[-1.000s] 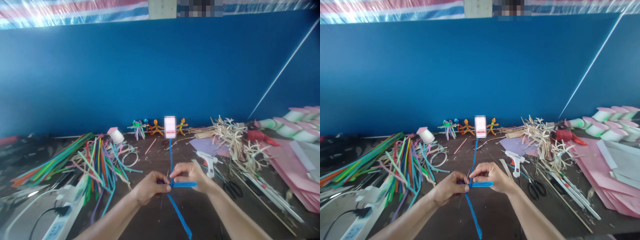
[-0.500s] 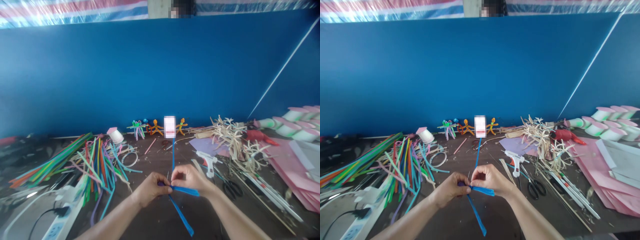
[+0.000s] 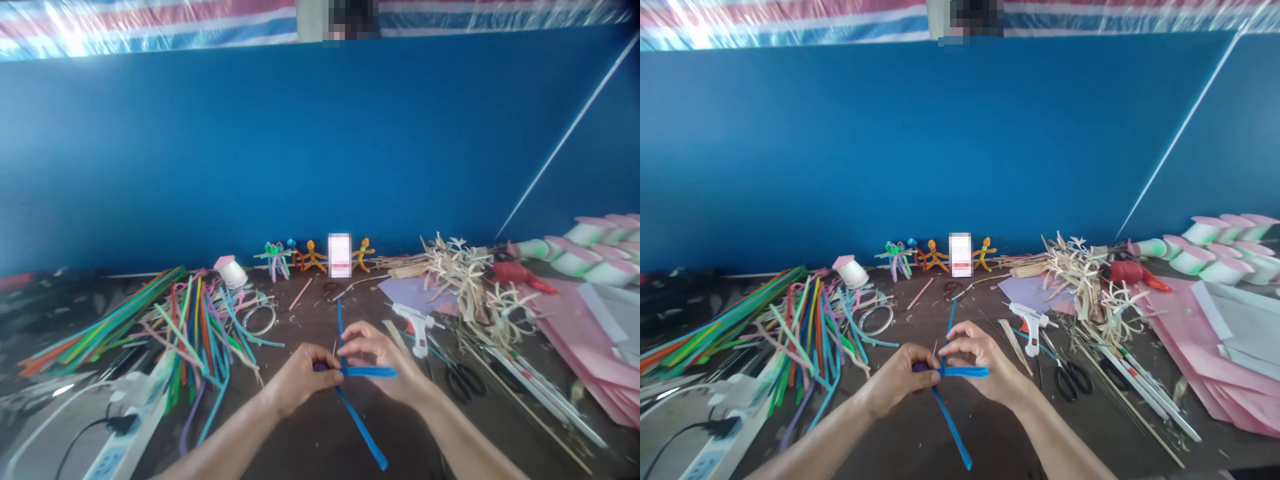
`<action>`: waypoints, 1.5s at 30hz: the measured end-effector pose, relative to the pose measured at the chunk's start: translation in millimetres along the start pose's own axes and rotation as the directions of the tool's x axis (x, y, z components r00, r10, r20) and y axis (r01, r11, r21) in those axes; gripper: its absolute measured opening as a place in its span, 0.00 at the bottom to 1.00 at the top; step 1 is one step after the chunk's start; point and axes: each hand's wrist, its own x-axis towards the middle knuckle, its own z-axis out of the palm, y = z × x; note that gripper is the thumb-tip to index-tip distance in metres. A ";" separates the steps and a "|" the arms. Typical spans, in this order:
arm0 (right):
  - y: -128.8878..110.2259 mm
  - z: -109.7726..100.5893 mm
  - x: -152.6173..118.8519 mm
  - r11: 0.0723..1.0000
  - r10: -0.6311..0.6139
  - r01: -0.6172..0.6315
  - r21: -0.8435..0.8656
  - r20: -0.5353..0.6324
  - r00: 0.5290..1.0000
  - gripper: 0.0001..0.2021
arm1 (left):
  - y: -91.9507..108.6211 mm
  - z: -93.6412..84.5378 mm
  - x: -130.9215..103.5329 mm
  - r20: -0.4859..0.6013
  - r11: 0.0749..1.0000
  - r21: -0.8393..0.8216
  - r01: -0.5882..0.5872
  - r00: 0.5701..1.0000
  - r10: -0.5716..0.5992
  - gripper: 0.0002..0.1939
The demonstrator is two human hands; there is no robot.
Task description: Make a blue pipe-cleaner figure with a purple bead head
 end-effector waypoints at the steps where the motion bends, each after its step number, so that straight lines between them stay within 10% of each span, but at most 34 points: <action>1: -1.6 0.8 -0.8 0.999 -0.029 0.028 -0.020 -0.024 0.999 0.08 | 0.8 0.7 -0.4 -0.020 1.000 -0.006 -0.022 1.000 0.021 0.16; 9: -13.0 7.0 -1.3 0.968 -0.160 0.126 -0.217 -0.148 0.976 0.10 | 4.4 3.4 -1.7 -0.105 0.987 0.026 -0.158 0.981 0.160 0.14; 26: -31.0 16.9 -4.9 0.945 0.089 -0.141 -0.294 -0.182 0.979 0.09 | 5.2 3.8 -1.2 -0.256 0.986 0.096 -0.133 0.954 0.154 0.11; 45: -28.5 30.3 -8.0 0.984 0.141 -0.164 -0.071 -0.260 0.955 0.08 | 6.9 6.2 -0.2 -0.259 0.988 0.033 -0.150 0.954 0.153 0.09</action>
